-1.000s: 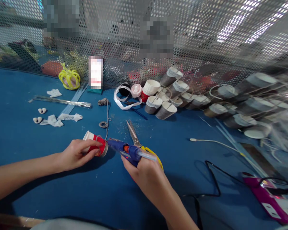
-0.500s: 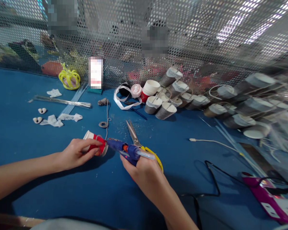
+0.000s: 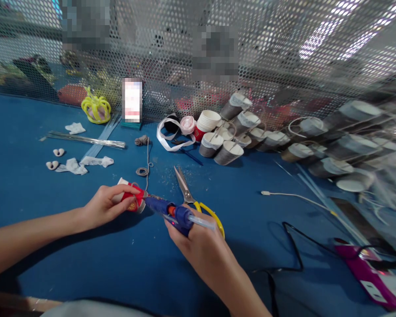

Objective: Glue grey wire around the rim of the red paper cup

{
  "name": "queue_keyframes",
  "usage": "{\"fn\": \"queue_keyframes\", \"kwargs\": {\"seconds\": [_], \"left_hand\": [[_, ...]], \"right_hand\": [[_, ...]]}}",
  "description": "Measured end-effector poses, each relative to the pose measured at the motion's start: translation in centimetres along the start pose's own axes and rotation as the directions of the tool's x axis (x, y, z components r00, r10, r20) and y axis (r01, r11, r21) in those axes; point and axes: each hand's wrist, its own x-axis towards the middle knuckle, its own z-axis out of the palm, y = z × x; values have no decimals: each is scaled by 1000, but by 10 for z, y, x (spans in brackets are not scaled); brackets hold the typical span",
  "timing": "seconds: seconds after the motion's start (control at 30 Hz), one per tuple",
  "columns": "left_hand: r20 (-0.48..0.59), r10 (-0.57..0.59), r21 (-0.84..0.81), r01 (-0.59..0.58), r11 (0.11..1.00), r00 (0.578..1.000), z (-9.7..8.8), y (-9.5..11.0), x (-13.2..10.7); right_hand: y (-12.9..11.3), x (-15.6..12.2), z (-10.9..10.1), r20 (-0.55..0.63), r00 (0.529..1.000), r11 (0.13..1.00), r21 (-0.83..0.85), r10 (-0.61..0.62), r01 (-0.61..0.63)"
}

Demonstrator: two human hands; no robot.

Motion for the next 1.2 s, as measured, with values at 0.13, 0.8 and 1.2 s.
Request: {"fn": "queue_keyframes", "kwargs": {"seconds": [0.13,0.8,1.2], "left_hand": [[-15,-8,-2,8,1000,1000,0,-1,1],[-29,-29,27,30,999,999,0,-1,2],[6,157,67,-157,985,988,1,2,-4]], "right_hand": [[3,-4,1,30,999,1000,14,18,-19],[3,-6,1,50,999,1000,12,-14,14],[1,6,-1,-75,997,998,-62,1,-5]]}}
